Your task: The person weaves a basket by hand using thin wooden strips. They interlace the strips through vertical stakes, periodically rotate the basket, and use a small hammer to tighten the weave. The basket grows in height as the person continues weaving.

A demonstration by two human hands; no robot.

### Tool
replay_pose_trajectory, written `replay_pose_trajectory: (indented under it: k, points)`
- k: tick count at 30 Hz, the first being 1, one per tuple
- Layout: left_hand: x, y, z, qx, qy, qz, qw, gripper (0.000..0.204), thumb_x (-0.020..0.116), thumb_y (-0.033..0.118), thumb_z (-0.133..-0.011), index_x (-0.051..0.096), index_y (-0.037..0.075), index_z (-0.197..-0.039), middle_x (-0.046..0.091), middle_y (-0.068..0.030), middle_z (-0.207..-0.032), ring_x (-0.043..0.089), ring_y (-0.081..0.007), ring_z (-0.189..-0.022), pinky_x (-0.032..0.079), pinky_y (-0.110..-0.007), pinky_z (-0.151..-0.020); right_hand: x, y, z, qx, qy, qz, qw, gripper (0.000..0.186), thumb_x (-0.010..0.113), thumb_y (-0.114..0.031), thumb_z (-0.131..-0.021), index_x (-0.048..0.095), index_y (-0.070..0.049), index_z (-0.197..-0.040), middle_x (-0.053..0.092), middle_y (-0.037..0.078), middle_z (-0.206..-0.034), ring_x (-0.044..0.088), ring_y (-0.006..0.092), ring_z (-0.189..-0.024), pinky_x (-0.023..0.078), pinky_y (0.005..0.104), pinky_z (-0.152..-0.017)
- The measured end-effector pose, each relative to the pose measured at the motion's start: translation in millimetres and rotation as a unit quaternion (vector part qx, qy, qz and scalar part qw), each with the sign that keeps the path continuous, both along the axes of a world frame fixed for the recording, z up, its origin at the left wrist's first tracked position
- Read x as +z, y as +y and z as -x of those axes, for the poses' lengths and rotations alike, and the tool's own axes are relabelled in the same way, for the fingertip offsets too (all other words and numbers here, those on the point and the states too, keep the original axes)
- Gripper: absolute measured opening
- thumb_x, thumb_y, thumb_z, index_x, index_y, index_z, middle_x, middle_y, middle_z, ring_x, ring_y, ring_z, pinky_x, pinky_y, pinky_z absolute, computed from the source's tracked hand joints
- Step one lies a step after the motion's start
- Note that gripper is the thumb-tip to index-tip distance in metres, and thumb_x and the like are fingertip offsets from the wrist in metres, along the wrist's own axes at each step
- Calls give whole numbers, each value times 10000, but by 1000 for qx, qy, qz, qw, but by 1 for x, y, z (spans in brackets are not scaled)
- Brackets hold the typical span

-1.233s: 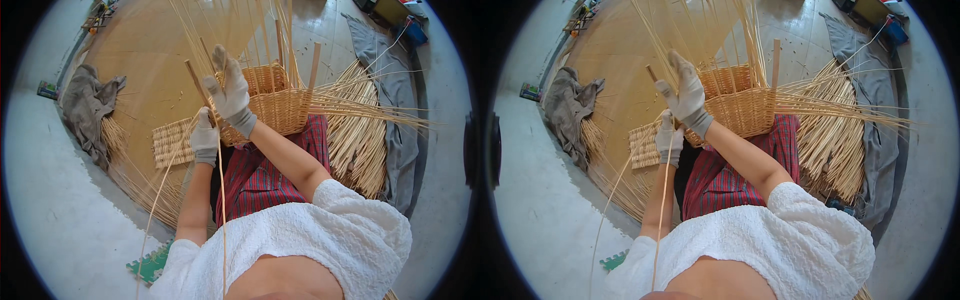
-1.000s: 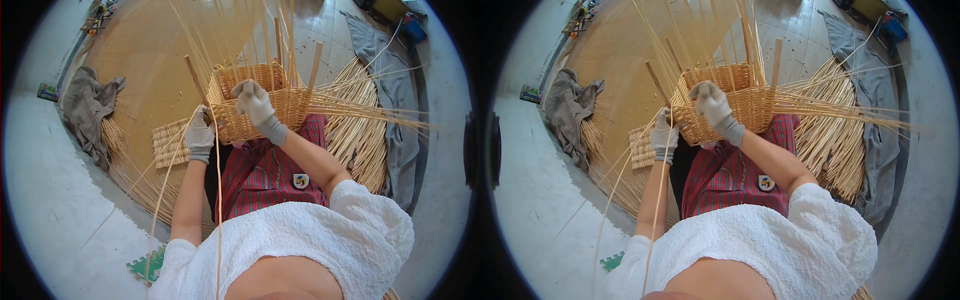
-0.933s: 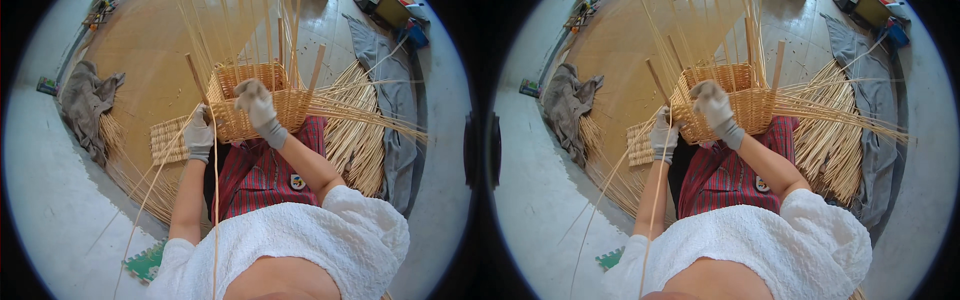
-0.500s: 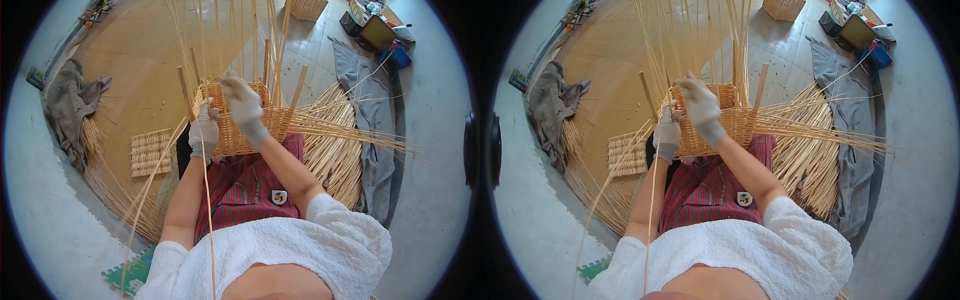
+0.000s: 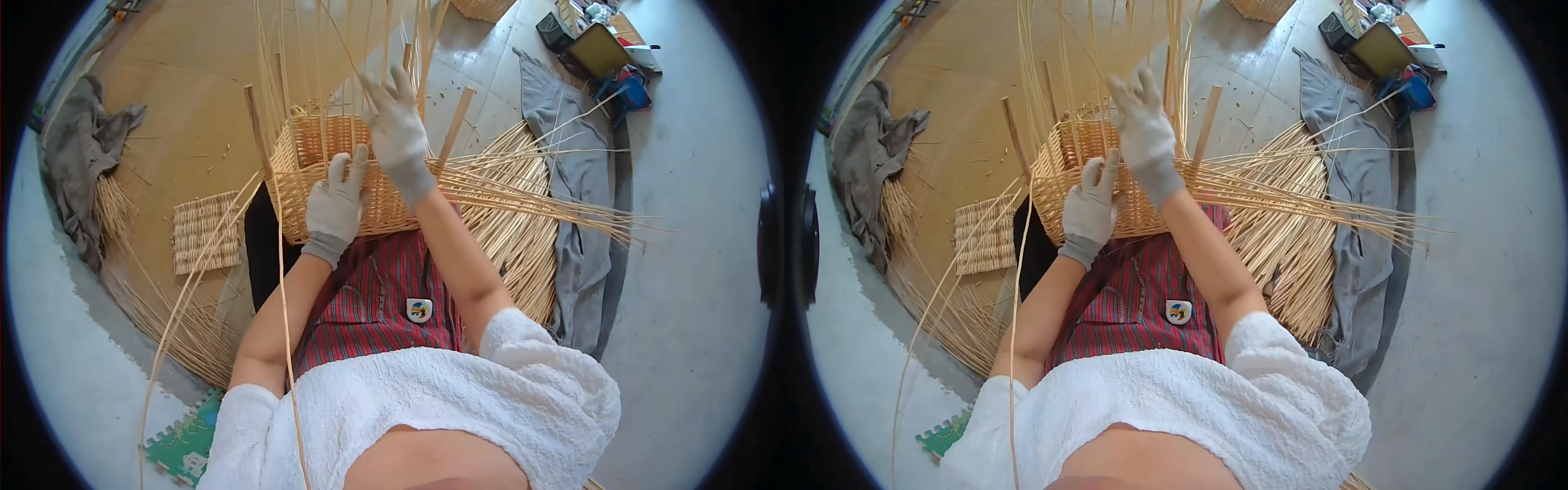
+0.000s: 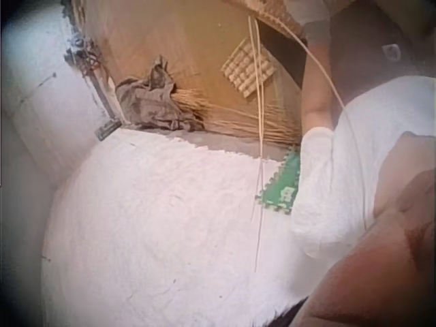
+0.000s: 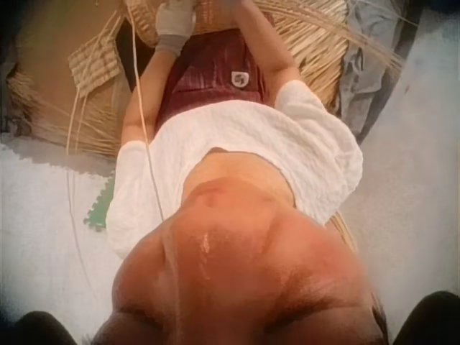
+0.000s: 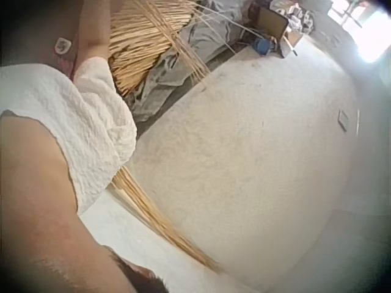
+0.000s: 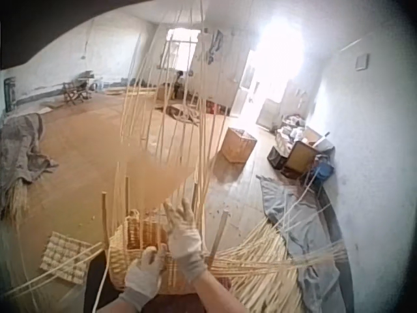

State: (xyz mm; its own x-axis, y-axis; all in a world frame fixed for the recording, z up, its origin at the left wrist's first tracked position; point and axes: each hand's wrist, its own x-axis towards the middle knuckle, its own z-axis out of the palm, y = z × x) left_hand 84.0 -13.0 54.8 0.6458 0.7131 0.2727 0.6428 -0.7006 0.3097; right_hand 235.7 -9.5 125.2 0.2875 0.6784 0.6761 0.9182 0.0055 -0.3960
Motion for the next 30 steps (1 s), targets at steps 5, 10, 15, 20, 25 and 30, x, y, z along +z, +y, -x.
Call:
replay_pose_trajectory:
  k: [5, 10, 15, 20, 25, 30]
  points:
    - [-11, 8, -2, 18, -37, 0, 999, 669, 716, 227, -886, 473, 283, -1507, 525, -97, -1312, 608, -323, -800, 535, -459, -748, -30, -56, -42, 152, 342, -224, 900, 561, 494, -35, -990, 350, -111, -1527, 647, 151, -1205, 674, 247, -1061, 558, 330, -837]
    - [21, -3, -35, -99, -83, -49, 990, 750, 756, 144, -826, 479, 331, -1498, 518, -109, -1346, 645, -335, -900, 551, -447, -838, -32, -116, -60, -67, 176, 24, 982, 509, 563, -29, -956, 471, -38, -1456, 640, 175, -1238, 647, 274, -1122, 517, 394, -972]
    - [18, -38, -76, -45, 46, 29, 998, 801, 641, 35, -857, 393, 374, -1538, 491, -140, -1319, 664, -295, -805, 595, -419, -754, 25, -64, -65, -172, -125, -125, 969, 608, 663, -90, -875, 519, -80, -1466, 590, 202, -1382, 632, 367, -1152, 340, 487, -1152]
    - [13, -31, -68, -105, -104, 22, 989, 675, 643, 13, -882, 489, 295, -1476, 504, -146, -1327, 670, -283, -792, 590, -395, -692, -41, -102, -56, -214, -96, 31, 972, 502, 659, -141, -909, 582, -119, -1404, 637, 163, -1271, 662, 278, -1053, 406, 474, -1084]
    - [-33, -11, 31, -72, -392, 114, 910, 357, 724, 35, -920, 628, 73, -1262, 652, -80, -1073, 660, -161, -809, 562, -303, -696, -48, -101, -53, -249, 26, 60, 966, 332, 617, -82, -951, 642, -119, -1279, 708, 99, -1010, 695, 212, -887, 483, 423, -962]
    - [-34, 39, 108, 120, -541, 146, 819, 203, 728, 16, -933, 677, 8, -1130, 677, -22, -981, 632, -79, -776, 533, -225, -693, -52, -81, 52, 60, 275, -70, 957, 372, 654, 7, -889, 673, -117, -1239, 715, 94, -995, 678, 269, -920, 530, 409, -863]
